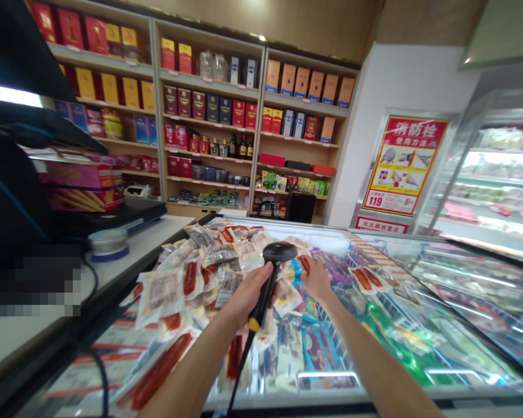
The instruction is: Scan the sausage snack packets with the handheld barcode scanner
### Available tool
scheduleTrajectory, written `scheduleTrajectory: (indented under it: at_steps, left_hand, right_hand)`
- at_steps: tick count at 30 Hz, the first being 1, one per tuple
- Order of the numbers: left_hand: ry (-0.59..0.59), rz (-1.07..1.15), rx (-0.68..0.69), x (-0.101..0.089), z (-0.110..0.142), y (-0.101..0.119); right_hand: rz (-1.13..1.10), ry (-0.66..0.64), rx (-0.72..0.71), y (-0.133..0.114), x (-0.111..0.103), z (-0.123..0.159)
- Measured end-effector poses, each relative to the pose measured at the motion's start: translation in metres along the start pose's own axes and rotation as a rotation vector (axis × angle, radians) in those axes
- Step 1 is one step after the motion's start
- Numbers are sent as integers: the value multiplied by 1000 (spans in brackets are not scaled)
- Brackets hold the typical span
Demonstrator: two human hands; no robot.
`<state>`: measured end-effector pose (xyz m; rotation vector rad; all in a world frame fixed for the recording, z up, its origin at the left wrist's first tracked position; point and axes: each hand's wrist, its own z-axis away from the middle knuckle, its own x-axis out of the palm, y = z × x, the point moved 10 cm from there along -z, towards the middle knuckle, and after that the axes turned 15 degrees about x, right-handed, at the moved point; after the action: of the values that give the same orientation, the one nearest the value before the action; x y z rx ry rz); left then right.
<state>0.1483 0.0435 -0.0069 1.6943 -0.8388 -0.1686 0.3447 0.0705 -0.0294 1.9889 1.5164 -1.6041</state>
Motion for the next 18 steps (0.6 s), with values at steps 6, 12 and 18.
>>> scheduleTrajectory:
  at_steps: [6,12,18]
  left_hand:
    - [9,19,-30,2,1,-6]
    - [50,15,-33,6,5,-3]
    - [19,18,-26,5,4,-6]
  right_hand:
    - [-193,215,52,52,-34,-11]
    - [-282,291,12,61,-37,-14]
    - [-406,316,-62,48,-49,-7]
